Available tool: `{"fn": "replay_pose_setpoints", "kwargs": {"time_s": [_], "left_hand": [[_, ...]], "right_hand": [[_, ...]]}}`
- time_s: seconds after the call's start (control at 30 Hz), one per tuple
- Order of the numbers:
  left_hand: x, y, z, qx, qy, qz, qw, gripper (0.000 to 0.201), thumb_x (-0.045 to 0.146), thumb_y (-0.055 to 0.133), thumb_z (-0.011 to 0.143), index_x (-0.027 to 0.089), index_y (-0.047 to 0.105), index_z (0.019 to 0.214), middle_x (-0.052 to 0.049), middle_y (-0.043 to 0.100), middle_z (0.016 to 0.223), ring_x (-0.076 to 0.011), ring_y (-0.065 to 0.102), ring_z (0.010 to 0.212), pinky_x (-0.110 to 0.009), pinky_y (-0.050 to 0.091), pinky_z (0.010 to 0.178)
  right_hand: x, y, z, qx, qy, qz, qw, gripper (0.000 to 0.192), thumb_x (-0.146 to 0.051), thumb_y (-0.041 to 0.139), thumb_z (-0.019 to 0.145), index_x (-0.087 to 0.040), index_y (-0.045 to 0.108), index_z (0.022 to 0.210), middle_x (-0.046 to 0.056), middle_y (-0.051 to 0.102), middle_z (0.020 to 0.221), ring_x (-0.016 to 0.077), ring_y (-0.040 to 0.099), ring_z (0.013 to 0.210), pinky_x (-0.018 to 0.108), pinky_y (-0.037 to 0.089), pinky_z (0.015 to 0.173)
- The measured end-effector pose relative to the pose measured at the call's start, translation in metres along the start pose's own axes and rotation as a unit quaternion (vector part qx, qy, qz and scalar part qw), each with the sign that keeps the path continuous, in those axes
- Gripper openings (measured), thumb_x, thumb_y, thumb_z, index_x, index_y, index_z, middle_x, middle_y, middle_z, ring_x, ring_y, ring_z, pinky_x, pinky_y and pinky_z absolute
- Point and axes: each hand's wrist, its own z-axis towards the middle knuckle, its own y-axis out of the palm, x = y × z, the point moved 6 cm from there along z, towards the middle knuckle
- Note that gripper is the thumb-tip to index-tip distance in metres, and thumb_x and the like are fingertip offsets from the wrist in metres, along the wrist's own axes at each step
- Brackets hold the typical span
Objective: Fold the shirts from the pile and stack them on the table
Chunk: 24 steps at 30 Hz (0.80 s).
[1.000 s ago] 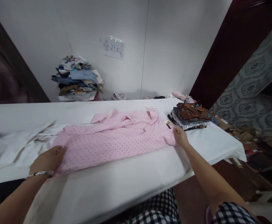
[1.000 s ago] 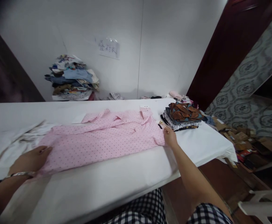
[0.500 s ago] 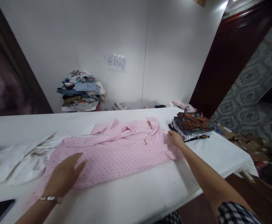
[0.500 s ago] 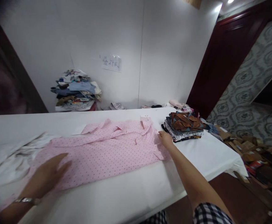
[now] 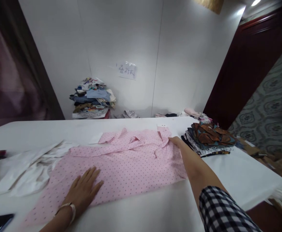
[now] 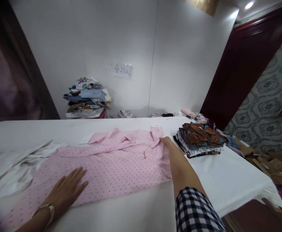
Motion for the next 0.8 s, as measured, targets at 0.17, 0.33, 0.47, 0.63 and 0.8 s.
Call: {"fn": "replay_pose_setpoints", "kwargs": {"time_s": [0.17, 0.33, 0.47, 0.63, 0.8], "left_hand": [[0.001, 0.004, -0.001, -0.028, -0.008, 0.019, 0.999, 0.062, 0.047, 0.031, 0.088, 0.021, 0.040, 0.143, -0.005, 0.028, 0.154, -0.0256, 0.023, 0.143, -0.051, 0.021, 0.115], [0.004, -0.002, -0.002, -0.037, -0.015, -0.006, 0.999, 0.065, 0.050, 0.030, 0.088, 0.017, 0.039, 0.144, -0.007, 0.029, 0.154, -0.0268, 0.022, 0.144, -0.052, 0.019, 0.116], [0.008, -0.006, -0.004, -0.030, -0.013, -0.029, 0.999, 0.064, 0.050, 0.029, 0.089, 0.018, 0.039, 0.144, -0.009, 0.031, 0.153, -0.0276, 0.024, 0.143, -0.053, 0.020, 0.115], [0.010, -0.005, -0.005, -0.017, 0.000, -0.031, 0.999, 0.057, 0.045, 0.033, 0.091, 0.019, 0.043, 0.141, -0.011, 0.033, 0.152, -0.0273, 0.026, 0.142, -0.052, 0.021, 0.114], [0.005, -0.031, -0.004, 0.009, -0.044, -0.134, 0.990, 0.053, 0.040, 0.031, 0.091, 0.014, 0.055, 0.130, -0.012, 0.045, 0.146, -0.0258, 0.038, 0.136, -0.047, 0.027, 0.113]], "right_hand": [[-0.033, -0.008, -0.007, -0.003, -0.083, 0.071, 0.994, 0.029, -0.032, 0.044, 0.096, -0.014, 0.060, 0.113, 0.010, 0.067, 0.101, 0.0197, 0.065, 0.088, 0.034, 0.054, 0.075], [-0.097, 0.014, -0.069, -0.017, -0.253, 0.093, 0.963, 0.030, -0.032, 0.047, 0.092, -0.019, 0.063, 0.114, 0.009, 0.066, 0.115, 0.0251, 0.057, 0.113, 0.040, 0.047, 0.094], [-0.118, 0.085, -0.190, -0.172, -0.548, -0.093, 0.814, 0.022, -0.031, 0.054, 0.089, -0.026, 0.068, 0.104, 0.005, 0.060, 0.128, 0.0241, 0.048, 0.125, 0.043, 0.038, 0.103], [-0.077, 0.114, -0.254, -0.172, -0.583, -0.211, 0.765, 0.034, -0.026, 0.052, 0.090, -0.020, 0.060, 0.122, 0.012, 0.055, 0.134, 0.0258, 0.048, 0.125, 0.043, 0.039, 0.101], [-0.023, 0.087, -0.238, -0.071, -0.486, -0.241, 0.837, 0.038, -0.033, 0.047, 0.093, -0.022, 0.059, 0.127, 0.014, 0.049, 0.141, 0.0307, 0.041, 0.132, 0.052, 0.032, 0.105]]}}
